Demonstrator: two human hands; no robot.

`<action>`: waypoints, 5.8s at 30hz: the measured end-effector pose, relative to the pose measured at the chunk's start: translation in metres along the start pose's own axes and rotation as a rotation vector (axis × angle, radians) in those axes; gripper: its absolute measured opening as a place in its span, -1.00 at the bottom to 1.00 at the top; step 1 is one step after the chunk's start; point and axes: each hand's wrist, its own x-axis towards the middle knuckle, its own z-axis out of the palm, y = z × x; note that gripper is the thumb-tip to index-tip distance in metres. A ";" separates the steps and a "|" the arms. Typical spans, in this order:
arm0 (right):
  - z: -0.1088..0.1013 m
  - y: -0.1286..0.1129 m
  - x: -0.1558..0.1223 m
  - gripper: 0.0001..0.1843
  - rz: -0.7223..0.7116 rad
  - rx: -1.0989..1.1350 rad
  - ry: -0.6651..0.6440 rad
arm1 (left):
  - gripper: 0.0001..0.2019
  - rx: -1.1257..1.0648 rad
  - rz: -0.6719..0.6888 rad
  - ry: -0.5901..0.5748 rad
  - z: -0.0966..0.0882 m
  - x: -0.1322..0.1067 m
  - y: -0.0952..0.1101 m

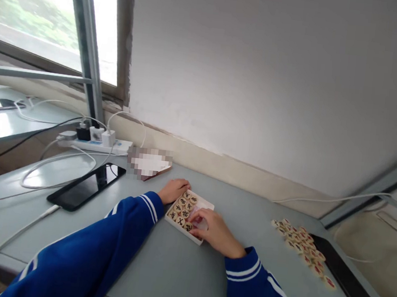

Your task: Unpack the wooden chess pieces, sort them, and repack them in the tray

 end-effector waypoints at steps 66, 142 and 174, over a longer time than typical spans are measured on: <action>-0.056 0.066 -0.039 -0.61 0.276 0.006 0.421 | -0.70 -0.018 0.048 0.015 0.002 0.002 -0.003; 0.002 0.032 0.026 -0.81 -0.023 -0.316 0.296 | -0.70 0.007 0.048 0.029 0.002 0.002 -0.001; 0.006 0.012 0.028 -0.69 -0.116 -0.215 0.213 | -0.73 -0.069 0.014 0.024 0.000 0.004 -0.002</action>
